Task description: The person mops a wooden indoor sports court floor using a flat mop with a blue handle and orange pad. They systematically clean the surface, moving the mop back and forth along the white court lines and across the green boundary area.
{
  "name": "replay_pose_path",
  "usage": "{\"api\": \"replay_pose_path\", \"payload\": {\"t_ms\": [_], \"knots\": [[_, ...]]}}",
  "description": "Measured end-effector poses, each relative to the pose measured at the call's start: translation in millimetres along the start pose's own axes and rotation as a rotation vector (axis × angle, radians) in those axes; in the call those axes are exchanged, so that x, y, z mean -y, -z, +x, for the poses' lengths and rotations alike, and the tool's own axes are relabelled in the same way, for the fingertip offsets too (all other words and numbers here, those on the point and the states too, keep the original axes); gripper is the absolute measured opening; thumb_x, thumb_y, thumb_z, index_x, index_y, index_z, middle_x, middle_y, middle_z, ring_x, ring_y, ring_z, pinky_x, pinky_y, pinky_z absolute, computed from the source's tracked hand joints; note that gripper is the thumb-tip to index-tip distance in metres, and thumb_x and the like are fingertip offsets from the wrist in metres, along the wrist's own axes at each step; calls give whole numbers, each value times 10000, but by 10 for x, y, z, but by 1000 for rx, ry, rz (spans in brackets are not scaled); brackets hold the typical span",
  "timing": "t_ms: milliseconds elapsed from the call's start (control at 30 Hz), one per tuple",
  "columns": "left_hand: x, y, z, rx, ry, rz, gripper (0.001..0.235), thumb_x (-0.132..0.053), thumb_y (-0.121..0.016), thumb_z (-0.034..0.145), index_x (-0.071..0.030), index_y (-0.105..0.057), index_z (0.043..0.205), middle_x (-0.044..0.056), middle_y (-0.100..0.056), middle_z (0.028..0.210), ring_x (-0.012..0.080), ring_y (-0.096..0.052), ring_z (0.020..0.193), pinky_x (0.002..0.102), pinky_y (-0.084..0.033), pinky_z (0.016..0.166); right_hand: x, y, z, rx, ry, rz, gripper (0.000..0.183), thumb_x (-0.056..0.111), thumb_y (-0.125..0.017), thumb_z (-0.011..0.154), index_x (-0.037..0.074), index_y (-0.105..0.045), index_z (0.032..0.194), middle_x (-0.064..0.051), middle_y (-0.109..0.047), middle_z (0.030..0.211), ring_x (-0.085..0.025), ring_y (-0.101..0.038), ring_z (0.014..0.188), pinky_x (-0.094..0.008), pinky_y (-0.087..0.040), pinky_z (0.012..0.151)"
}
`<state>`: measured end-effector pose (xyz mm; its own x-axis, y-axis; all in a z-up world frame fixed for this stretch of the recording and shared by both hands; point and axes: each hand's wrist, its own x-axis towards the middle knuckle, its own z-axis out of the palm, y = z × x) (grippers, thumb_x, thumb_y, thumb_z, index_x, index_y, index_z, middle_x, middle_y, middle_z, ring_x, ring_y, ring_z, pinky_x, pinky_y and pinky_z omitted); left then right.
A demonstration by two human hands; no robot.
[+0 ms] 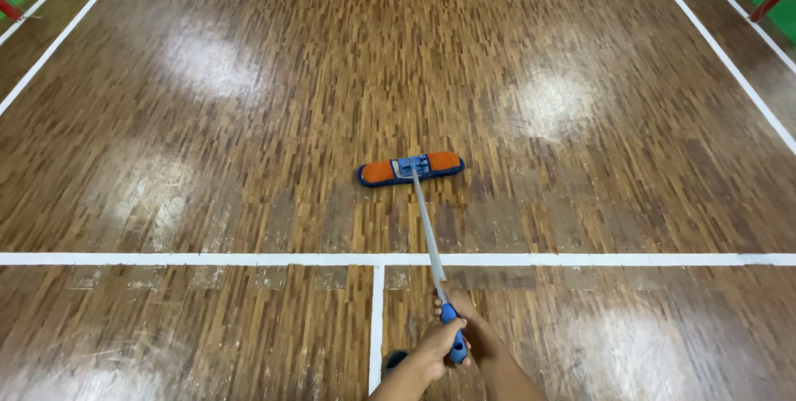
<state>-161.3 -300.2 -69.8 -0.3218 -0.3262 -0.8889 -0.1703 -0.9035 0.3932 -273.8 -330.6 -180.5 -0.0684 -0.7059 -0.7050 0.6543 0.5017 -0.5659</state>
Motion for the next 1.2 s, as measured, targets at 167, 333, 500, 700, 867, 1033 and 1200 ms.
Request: {"api": "replay_pose_path", "payload": {"t_ms": [167, 333, 500, 700, 867, 1033, 1200], "knots": [[-263, 3, 243, 40, -44, 48, 187, -264, -577, 1022, -84, -607, 977, 90, -659, 681, 203, -590, 410, 283, -379, 344, 54, 144, 525, 20, 47, -19, 399, 398, -493, 1067, 11, -581, 1029, -56, -523, 642, -191, -512, 486, -308, -435, 436], [-412, 21, 313, 59, -91, -20, 163, -193, -560, 1046, -67, -575, 944, 105, -602, 673, 206, -557, 428, 280, -453, 354, 237, -1, 587, 40, 39, -1, 410, 426, -513, 1071, 37, -629, 1015, -31, -532, 637, -174, -527, 496, -301, -438, 442], [-279, 105, 239, 98, -81, -32, 157, -187, -567, 1038, -43, -611, 990, 95, -601, 671, 197, -555, 439, 274, -456, 360, 40, 96, 629, 30, 41, 97, 358, 380, -539, 1078, 46, -597, 963, -24, -528, 651, -144, -494, 481, -265, -467, 424], [-157, 82, -159, 21, 41, -10, 183, -276, -668, 997, -99, -641, 964, 76, -661, 756, 176, -588, 497, 253, -503, 365, -106, 103, 291, 49, 20, 60, 377, 415, -516, 1061, 47, -561, 994, -44, -530, 648, -181, -500, 486, -333, -448, 431], [-200, 34, -757, 74, 20, -46, 256, -255, -653, 1051, -20, -642, 950, 108, -655, 713, 196, -604, 439, 261, -427, 322, -53, 153, 161, 25, 7, -4, 343, 413, -609, 1007, 121, -480, 881, -46, -550, 657, -170, -558, 506, -288, -459, 463], [-182, 55, -688, 120, -9, -135, 230, -243, -650, 1034, -36, -584, 957, 132, -627, 688, 236, -588, 406, 278, -333, 300, 8, 101, 150, 35, -10, 11, 295, 346, -624, 993, 120, -476, 874, -39, -543, 656, -161, -544, 506, -284, -442, 459], [-269, 82, -531, 131, 14, -119, 292, -273, -644, 1055, -21, -595, 916, 125, -621, 676, 228, -597, 415, 280, -360, 308, 141, -21, 197, 53, -34, 19, 256, 279, -639, 978, 120, -472, 867, -32, -536, 655, -153, -531, 506, -280, -426, 455]]}}
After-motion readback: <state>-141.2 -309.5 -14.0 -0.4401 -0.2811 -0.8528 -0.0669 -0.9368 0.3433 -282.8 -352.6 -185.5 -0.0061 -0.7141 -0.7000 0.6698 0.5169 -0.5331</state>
